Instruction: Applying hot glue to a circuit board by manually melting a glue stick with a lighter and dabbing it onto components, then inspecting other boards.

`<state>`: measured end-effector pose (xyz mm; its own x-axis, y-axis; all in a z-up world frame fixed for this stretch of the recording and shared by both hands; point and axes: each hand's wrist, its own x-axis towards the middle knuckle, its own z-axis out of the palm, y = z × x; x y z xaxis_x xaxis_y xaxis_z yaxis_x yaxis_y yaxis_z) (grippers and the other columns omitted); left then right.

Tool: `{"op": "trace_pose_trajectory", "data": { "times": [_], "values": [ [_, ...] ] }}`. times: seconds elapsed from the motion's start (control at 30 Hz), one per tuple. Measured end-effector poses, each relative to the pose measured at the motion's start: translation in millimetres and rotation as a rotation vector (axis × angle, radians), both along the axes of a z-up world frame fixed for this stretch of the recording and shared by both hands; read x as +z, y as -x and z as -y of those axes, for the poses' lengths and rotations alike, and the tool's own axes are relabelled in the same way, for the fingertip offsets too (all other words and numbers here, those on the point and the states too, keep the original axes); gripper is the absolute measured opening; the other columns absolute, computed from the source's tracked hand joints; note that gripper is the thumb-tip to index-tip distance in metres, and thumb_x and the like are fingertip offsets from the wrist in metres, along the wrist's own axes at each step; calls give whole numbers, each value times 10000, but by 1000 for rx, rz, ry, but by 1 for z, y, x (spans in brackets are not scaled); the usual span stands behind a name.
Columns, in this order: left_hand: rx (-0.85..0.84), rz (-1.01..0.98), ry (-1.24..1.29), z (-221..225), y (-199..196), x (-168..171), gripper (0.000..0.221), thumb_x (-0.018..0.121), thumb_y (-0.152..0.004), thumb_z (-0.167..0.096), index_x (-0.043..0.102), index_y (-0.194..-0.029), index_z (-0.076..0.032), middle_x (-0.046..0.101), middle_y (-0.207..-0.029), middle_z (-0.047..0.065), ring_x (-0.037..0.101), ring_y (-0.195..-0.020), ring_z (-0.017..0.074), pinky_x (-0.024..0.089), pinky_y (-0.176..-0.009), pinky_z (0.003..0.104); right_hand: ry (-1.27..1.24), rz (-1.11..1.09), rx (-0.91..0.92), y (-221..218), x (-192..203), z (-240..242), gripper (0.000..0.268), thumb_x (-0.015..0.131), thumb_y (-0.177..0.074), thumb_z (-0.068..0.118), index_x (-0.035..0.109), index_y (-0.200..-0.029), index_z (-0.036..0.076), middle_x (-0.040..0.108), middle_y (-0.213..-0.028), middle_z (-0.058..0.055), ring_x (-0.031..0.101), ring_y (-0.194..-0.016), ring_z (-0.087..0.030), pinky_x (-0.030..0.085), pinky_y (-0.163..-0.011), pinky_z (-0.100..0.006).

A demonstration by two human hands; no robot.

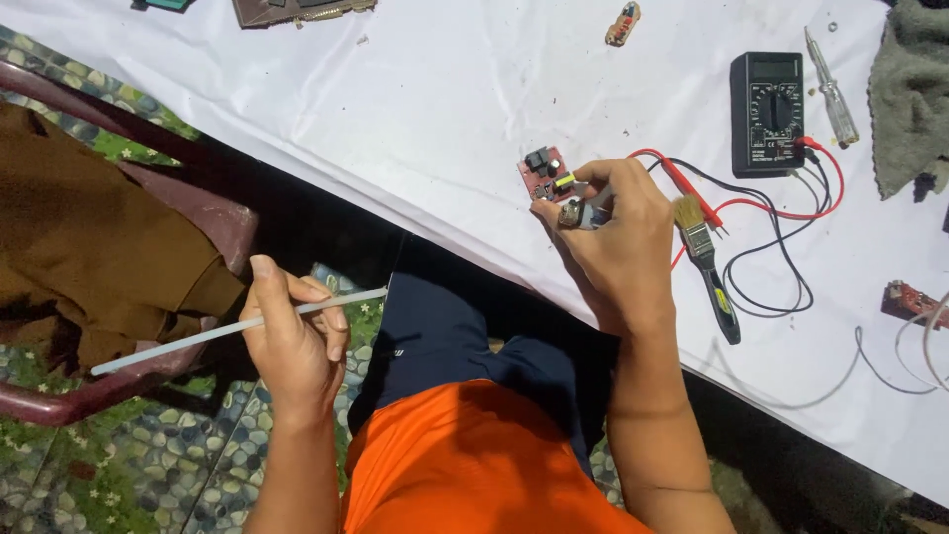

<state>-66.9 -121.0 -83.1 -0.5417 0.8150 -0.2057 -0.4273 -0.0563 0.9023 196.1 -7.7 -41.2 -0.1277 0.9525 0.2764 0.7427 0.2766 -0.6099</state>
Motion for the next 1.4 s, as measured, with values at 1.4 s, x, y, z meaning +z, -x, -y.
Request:
{"op": "trace_pose_trajectory", "data": {
  "times": [1.4],
  "values": [
    [-85,-250,153,-23,-20,23,543,362,-1151,-302,547,-712,-42,484,-431,126,374,-253,114,257,-270,208,30,-6,148,-12,3,-3,373,868,-888,83,714,-1228,73,638,-927,-131,625,-758,-353,506,-734,-437]
  ]
}}
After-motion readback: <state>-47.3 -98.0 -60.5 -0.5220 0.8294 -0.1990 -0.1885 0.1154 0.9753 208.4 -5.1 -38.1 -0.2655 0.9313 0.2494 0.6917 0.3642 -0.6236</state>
